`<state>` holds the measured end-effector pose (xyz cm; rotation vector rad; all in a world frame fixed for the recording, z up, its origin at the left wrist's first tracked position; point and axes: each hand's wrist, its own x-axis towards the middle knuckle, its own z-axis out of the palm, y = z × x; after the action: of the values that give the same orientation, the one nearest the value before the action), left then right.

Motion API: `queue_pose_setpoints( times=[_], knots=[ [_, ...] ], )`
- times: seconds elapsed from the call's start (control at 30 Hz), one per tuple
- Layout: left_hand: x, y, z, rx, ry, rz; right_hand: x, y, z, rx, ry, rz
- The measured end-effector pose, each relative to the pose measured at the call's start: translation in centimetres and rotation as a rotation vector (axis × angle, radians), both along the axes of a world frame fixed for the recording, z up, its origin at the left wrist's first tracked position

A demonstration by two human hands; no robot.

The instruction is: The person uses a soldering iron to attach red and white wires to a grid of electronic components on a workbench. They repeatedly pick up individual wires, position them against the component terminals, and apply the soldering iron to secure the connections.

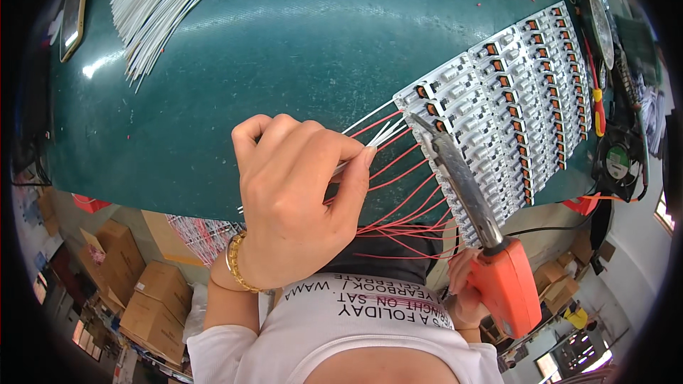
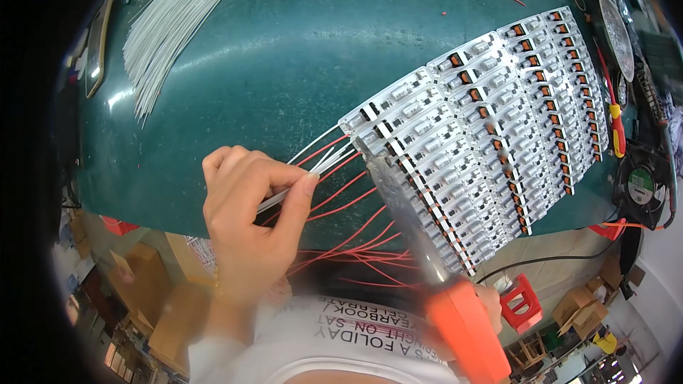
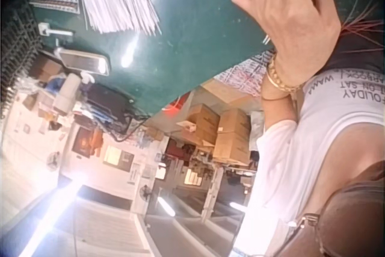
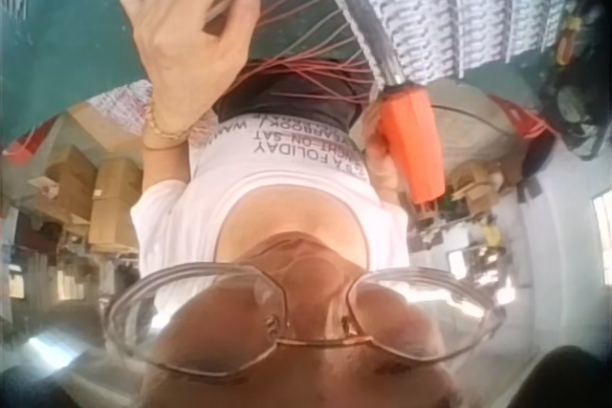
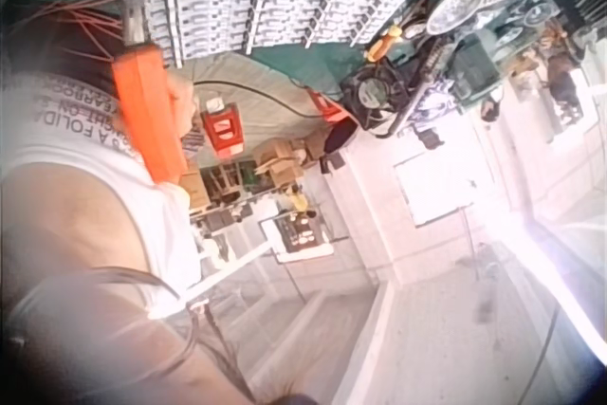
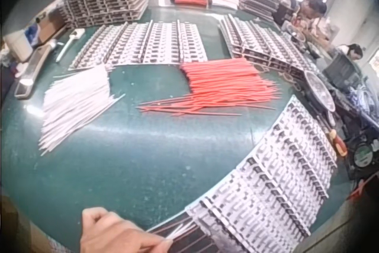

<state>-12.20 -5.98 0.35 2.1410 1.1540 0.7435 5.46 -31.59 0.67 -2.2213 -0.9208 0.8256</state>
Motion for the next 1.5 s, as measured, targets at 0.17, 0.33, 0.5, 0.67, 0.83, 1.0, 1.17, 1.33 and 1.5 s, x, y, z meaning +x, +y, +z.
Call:
queue_pose_setpoints(
  times=[0.17, 0.33, 0.5, 0.67, 0.83, 1.0, 1.17, 1.33, 1.5],
  knots=[
    [0.1, -0.4, -0.1, 0.023, 0.017, 0.001, 1.2, 1.9, 0.9, 0.055, 0.028, 0.256],
    [-0.1, -0.4, -0.1, 0.02, 0.016, -0.003, 0.8, 1.0, -0.2, 0.252, 0.195, 0.132],
    [0.2, -0.7, -0.1, 0.003, -0.004, 0.018, 1.1, 1.3, 1.6, 0.077, 0.301, 0.113],
    [0.2, -1.0, -0.1, 0.064, 0.048, -0.017, 1.3, -0.1, 0.2, 0.051, 0.14, 0.22],
    [0.3, -1.3, -0.3, 0.09, 0.052, -0.003, 0.7, 1.0, 0.3, 0.044, 0.174, 0.135],
    [0.5, -1.3, -0.6, 0.1, 0.049, 0.0, -0.9, 1.1, -0.2, 0.042, 0.071, 0.021],
    [0.3, -1.3, -0.5, 0.112, 0.054, 0.008, 0.3, -2.3, -2.9, 0.197, -0.04, 0.051],
    [0.5, -1.3, -0.7, 0.127, 0.046, -0.005, -1.3, -0.2, -2.0, 0.253, 0.139, -0.13],
    [0.4, -1.2, -0.6, 0.116, 0.059, 0.0, -1.8, 0.3, -1.7, 0.091, 0.001, -0.099]
  ],
)
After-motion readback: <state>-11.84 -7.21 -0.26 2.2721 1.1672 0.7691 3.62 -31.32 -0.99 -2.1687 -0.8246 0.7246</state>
